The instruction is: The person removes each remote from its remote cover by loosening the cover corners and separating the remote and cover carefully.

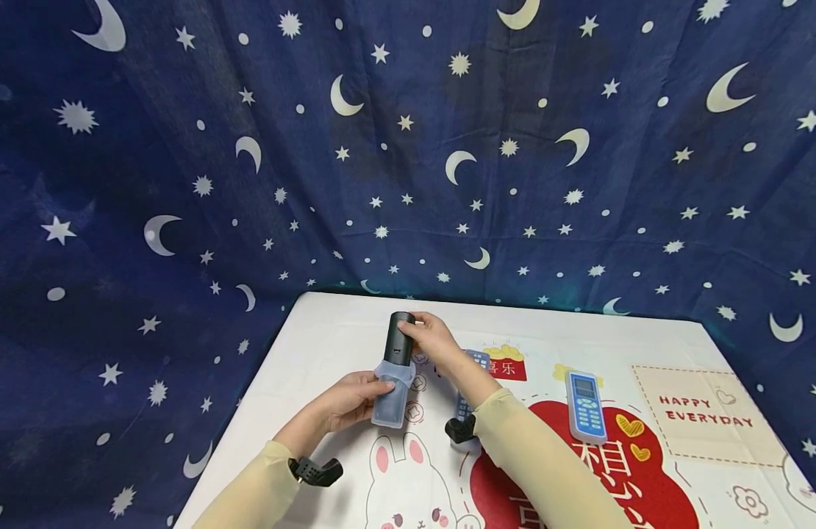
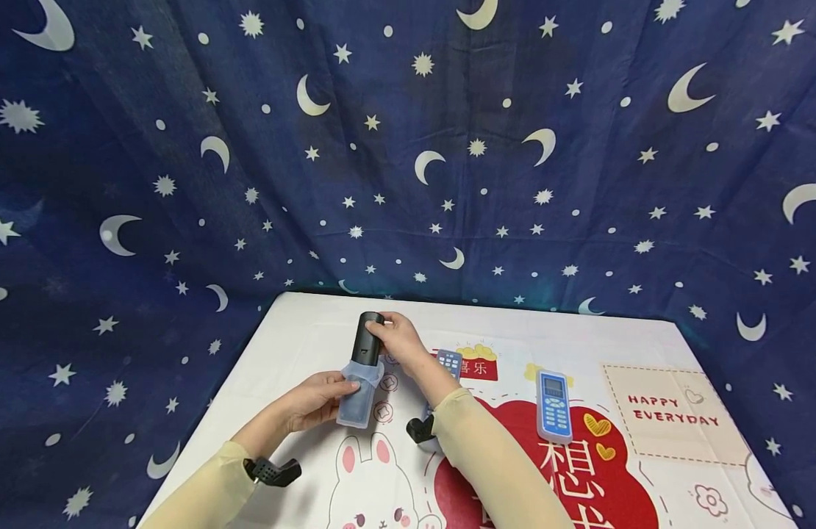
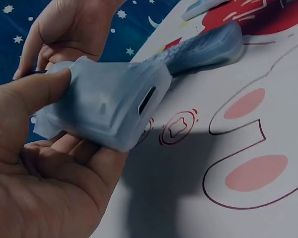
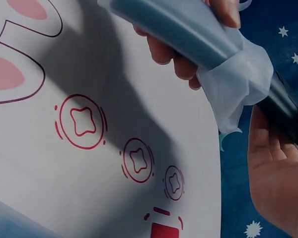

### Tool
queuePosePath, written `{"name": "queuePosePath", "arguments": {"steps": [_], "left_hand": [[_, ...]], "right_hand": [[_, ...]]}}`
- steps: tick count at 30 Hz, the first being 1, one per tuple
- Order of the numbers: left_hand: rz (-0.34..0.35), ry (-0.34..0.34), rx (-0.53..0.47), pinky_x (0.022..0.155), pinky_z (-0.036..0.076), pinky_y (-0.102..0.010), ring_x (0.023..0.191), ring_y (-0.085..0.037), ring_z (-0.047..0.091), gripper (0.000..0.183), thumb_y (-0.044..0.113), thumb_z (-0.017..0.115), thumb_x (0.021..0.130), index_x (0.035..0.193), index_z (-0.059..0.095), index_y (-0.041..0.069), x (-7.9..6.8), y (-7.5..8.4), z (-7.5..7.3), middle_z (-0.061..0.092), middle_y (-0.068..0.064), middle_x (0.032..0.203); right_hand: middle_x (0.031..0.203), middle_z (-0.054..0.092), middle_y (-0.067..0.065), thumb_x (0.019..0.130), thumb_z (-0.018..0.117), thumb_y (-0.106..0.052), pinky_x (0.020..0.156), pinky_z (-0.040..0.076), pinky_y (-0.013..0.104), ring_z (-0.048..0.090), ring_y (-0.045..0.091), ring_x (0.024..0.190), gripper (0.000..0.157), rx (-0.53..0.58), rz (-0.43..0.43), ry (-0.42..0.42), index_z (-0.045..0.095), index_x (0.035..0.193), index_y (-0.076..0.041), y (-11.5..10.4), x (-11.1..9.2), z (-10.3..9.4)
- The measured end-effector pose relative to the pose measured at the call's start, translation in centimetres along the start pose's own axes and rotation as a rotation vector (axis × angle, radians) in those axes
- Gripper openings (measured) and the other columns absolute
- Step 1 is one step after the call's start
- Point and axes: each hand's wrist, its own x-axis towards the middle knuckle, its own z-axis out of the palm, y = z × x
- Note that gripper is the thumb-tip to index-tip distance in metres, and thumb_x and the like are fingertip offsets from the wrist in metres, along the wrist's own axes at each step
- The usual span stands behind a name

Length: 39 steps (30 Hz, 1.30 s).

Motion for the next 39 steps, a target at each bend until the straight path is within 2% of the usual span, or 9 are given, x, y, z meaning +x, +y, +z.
{"name": "queuePosePath", "arguments": {"steps": [2, 5, 8, 19, 26, 39], "left_hand": [[0.006, 0.017, 0.02, 0.089, 0.058, -0.037, 0.102, -0.023, 0.07, 0.054, 0.019, 0.065, 0.101, 0.138, 0.044, -0.014, 0.1, -0.2, 0.0, 0.071, -0.014, 0.111], [0.009, 0.043, 0.031, 0.086, 0.059, -0.035, 0.099, -0.022, 0.071, 0.053, 0.019, 0.066, 0.1, 0.136, 0.046, -0.014, 0.3, -0.7, -0.1, 0.071, -0.015, 0.109], [0.009, 0.042, 0.026, 0.086, 0.059, -0.035, 0.099, -0.022, 0.071, 0.052, 0.02, 0.066, 0.101, 0.135, 0.046, -0.015, 0.4, -1.1, 0.0, 0.071, -0.015, 0.109], [0.022, 0.033, -0.003, 0.089, 0.058, -0.037, 0.101, -0.023, 0.07, 0.052, 0.019, 0.065, 0.102, 0.136, 0.045, -0.016, 0.3, -1.8, 0.1, 0.07, -0.015, 0.11], [0.016, 0.045, -0.004, 0.09, 0.058, -0.038, 0.102, -0.024, 0.07, 0.052, 0.019, 0.065, 0.102, 0.136, 0.046, -0.015, 0.2, -2.0, 0.1, 0.069, -0.015, 0.113], [0.018, 0.041, -0.006, 0.09, 0.058, -0.037, 0.102, -0.023, 0.07, 0.052, 0.019, 0.065, 0.102, 0.136, 0.046, -0.015, 0.2, -1.9, 0.3, 0.068, -0.016, 0.113]], "right_hand": [[0.114, 0.07, 0.018, 0.101, 0.065, -0.022, 0.078, 0.059, 0.037, 0.072, 0.022, 0.089, 0.052, 0.017, 0.012, -0.024, 0.048, 0.145, 0.001, 0.3, 0.1, 0.0], [0.118, 0.069, 0.02, 0.101, 0.065, -0.02, 0.086, 0.059, 0.045, 0.072, 0.025, 0.097, 0.051, 0.031, 0.029, -0.046, 0.048, 0.145, 0.001, 0.6, 0.2, 0.1], [0.118, 0.069, 0.02, 0.101, 0.064, -0.019, 0.087, 0.059, 0.048, 0.072, 0.026, 0.097, 0.049, 0.023, 0.032, -0.037, 0.049, 0.143, 0.003, 0.8, 0.3, 0.1], [0.114, 0.069, 0.018, 0.101, 0.065, -0.02, 0.081, 0.06, 0.042, 0.07, 0.022, 0.093, 0.048, 0.0, 0.038, -0.018, 0.052, 0.141, 0.004, 1.4, 0.6, 0.1], [0.113, 0.067, 0.018, 0.101, 0.066, -0.02, 0.083, 0.059, 0.044, 0.069, 0.02, 0.091, 0.048, -0.007, 0.048, -0.008, 0.053, 0.139, 0.005, 1.5, 0.7, 0.1], [0.106, 0.068, 0.016, 0.1, 0.066, -0.02, 0.073, 0.058, 0.038, 0.067, 0.019, 0.083, 0.045, -0.006, 0.061, 0.003, 0.055, 0.135, 0.005, 1.4, 1.0, -0.5]]}}
